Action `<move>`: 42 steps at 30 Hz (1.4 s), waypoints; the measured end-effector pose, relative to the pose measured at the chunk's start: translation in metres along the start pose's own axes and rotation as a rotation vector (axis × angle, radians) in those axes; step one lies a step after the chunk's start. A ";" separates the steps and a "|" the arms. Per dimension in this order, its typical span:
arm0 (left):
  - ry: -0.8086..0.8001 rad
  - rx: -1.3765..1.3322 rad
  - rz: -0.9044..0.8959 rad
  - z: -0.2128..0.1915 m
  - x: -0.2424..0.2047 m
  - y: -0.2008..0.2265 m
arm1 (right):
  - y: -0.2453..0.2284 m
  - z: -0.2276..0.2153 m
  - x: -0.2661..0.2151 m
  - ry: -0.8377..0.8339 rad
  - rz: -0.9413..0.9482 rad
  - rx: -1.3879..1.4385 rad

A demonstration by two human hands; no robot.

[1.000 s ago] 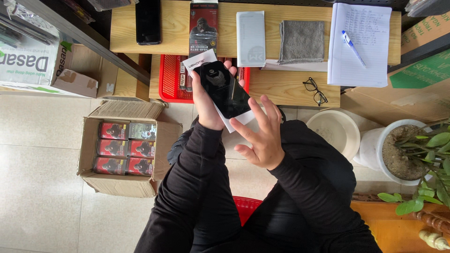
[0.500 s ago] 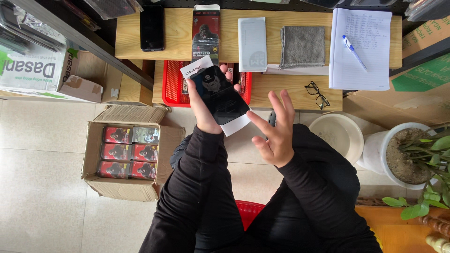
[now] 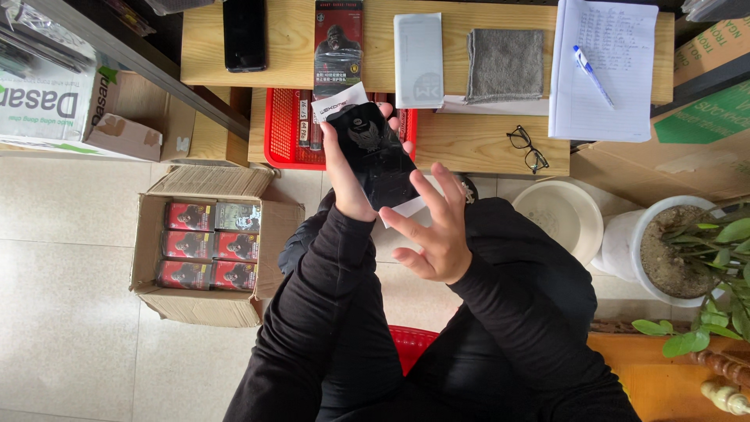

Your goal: The person wipes a small rectangular box with a gray cloth, then opens a white packet to remove a screen protector. They place the protector on a black smartphone, smooth it out, and peel off the backing film. The person repeats the process with a second screen protector on the same phone.

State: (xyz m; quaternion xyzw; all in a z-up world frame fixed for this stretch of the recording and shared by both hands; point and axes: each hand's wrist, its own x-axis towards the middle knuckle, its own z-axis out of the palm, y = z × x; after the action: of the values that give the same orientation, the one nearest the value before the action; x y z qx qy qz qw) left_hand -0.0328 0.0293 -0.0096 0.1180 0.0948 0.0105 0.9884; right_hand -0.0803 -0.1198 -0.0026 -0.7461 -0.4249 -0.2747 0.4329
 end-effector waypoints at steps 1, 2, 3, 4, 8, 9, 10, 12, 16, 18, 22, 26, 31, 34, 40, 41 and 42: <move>0.002 0.000 -0.001 0.005 -0.002 0.000 | -0.001 0.000 0.001 0.000 0.002 0.000; 0.020 0.015 -0.014 0.009 -0.005 0.001 | -0.002 0.000 0.001 -0.006 -0.007 0.012; 0.039 0.029 -0.028 0.013 -0.008 0.002 | -0.003 0.000 0.001 -0.011 -0.015 0.024; 0.044 0.028 -0.030 0.011 -0.008 0.001 | -0.003 0.000 0.001 -0.013 -0.010 0.024; -0.026 -0.012 -0.063 0.003 -0.006 -0.003 | 0.004 -0.006 0.002 -0.005 -0.019 0.019; -0.087 -0.052 -0.097 0.001 -0.004 -0.004 | 0.006 -0.008 0.003 0.003 -0.018 0.017; -0.088 -0.051 -0.097 0.003 -0.004 -0.002 | 0.009 -0.010 0.004 0.004 -0.019 0.017; -0.040 -0.112 -0.082 0.008 -0.005 0.002 | 0.014 -0.015 0.006 0.015 0.009 0.027; -0.090 -0.123 -0.128 -0.002 -0.002 0.015 | 0.019 -0.025 0.011 0.034 0.029 -0.009; -0.093 -0.208 -0.126 -0.009 0.000 0.015 | 0.018 -0.028 0.016 0.050 0.067 -0.036; -0.100 -0.219 -0.126 -0.011 0.000 0.014 | 0.021 -0.029 0.012 0.062 0.054 -0.057; -0.074 -0.096 -0.094 0.002 -0.002 0.020 | 0.018 -0.022 0.006 0.055 0.022 -0.035; 0.013 -0.029 -0.052 0.008 -0.004 0.014 | 0.010 -0.013 0.005 0.041 -0.030 -0.037; 0.023 0.053 -0.067 0.010 -0.006 0.012 | 0.005 -0.008 0.004 0.030 -0.048 -0.038; 0.197 0.362 -0.100 0.024 -0.009 0.006 | 0.003 -0.008 0.009 0.015 -0.109 -0.020; 0.179 0.380 -0.100 0.019 -0.007 0.002 | 0.003 -0.009 0.010 0.001 -0.115 -0.012; 0.157 0.398 -0.099 0.014 -0.004 -0.002 | 0.005 -0.009 0.011 -0.011 -0.122 -0.006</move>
State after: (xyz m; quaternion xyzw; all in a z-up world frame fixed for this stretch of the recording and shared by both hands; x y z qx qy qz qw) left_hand -0.0340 0.0242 0.0036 0.3049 0.1775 -0.0477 0.9345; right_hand -0.0713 -0.1246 0.0078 -0.7215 -0.4713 -0.2977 0.4108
